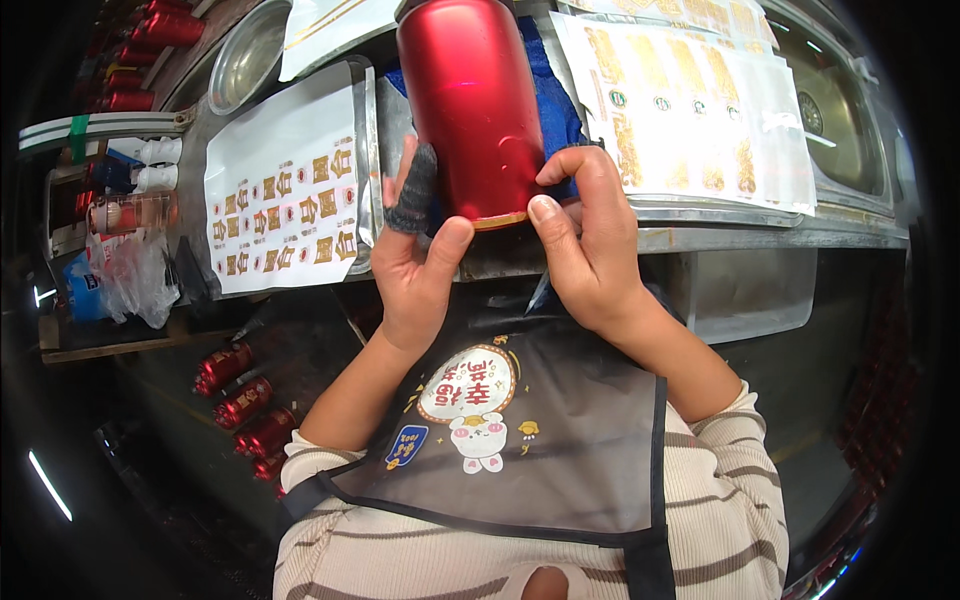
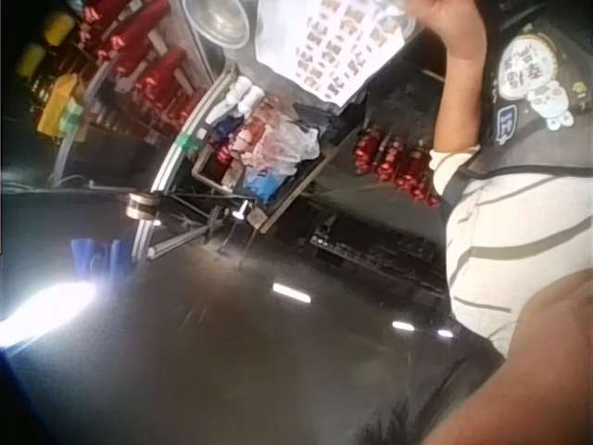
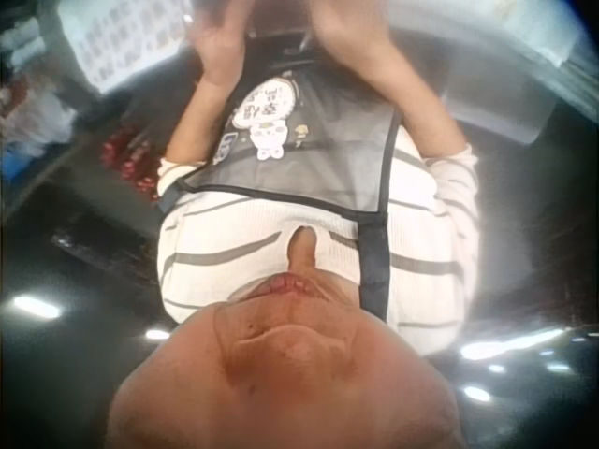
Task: The person applies gold stickers to red cylindrical cans. They pick up a can, place a sticker on its side, smooth it with a blue tool, and set the can aside. The process repeats with multiple cans.
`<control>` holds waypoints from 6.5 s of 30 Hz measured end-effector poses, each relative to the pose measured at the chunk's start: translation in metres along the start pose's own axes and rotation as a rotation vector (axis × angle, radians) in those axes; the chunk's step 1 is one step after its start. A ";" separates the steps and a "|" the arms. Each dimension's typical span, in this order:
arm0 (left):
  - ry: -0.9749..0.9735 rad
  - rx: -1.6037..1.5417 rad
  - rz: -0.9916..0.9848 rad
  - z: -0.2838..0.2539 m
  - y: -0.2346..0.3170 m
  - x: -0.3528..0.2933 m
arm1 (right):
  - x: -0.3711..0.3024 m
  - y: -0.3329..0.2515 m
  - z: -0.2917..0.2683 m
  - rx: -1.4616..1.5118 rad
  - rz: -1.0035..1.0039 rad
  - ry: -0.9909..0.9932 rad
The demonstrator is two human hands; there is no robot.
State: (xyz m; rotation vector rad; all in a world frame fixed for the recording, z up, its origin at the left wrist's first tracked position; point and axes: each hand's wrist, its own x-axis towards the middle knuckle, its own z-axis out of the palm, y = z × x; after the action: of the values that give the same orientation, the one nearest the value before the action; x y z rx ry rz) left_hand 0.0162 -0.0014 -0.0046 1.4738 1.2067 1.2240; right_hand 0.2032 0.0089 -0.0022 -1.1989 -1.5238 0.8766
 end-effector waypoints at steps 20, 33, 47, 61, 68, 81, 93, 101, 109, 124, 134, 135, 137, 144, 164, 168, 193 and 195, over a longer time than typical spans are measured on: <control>-0.072 0.662 0.296 -0.012 -0.003 -0.031 | 0.001 -0.003 0.005 -0.063 0.003 -0.022; -0.067 0.666 0.297 -0.011 -0.002 -0.030 | 0.002 0.000 0.003 0.071 0.117 -0.015; -0.091 0.820 0.419 -0.009 0.009 -0.017 | -0.003 0.001 0.016 -0.061 0.023 0.045; -0.098 0.854 0.477 -0.011 0.013 -0.017 | -0.002 -0.004 0.013 -0.123 -0.027 0.043; -0.080 0.903 0.600 -0.010 0.027 -0.001 | -0.008 0.008 0.008 -0.062 0.018 0.019; 0.009 0.794 0.562 0.011 0.025 0.019 | -0.032 -0.009 -0.020 -0.165 -0.285 0.080; 0.007 0.646 0.582 0.000 0.015 0.032 | -0.036 -0.005 -0.019 -0.259 -0.278 -0.120; 0.040 0.627 0.581 0.002 0.005 0.034 | 0.005 -0.029 -0.037 -0.595 -0.711 -0.451; 0.096 0.629 0.397 -0.015 -0.010 0.016 | 0.031 -0.060 -0.013 -0.933 -0.910 -0.667; -0.035 0.698 0.501 0.003 0.003 0.031 | -0.024 -0.005 -0.027 -0.407 -0.424 -0.182; -0.025 0.555 0.560 0.005 0.002 0.037 | -0.037 -0.008 -0.022 -0.193 -0.134 -0.092; -0.025 0.575 0.563 0.005 0.000 0.038 | -0.035 -0.008 -0.020 -0.196 -0.229 -0.127; -0.009 0.573 0.561 0.001 -0.005 0.039 | -0.031 -0.002 -0.016 -0.217 -0.225 -0.083; 0.066 0.470 0.569 0.007 -0.026 0.036 | -0.034 0.003 -0.025 -0.219 -0.177 -0.069; 0.387 0.311 0.090 -0.139 0.041 0.063 | 0.068 0.004 -0.130 -0.392 -0.127 0.224; 0.310 0.251 -0.008 -0.109 0.049 0.061 | 0.127 0.042 -0.186 -0.725 -0.008 0.235; 0.315 0.157 -0.196 -0.080 0.043 0.061 | 0.298 0.128 -0.240 -1.053 -0.005 0.042; 0.302 0.146 -0.203 -0.075 0.043 0.060 | 0.297 0.133 -0.246 -1.022 -0.014 0.062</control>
State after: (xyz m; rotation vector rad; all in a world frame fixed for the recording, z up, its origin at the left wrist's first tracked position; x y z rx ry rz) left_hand -0.0484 0.0525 0.0593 1.2605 1.6364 1.2700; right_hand 0.4626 0.3235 0.0151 -1.8786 -1.9836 -0.0270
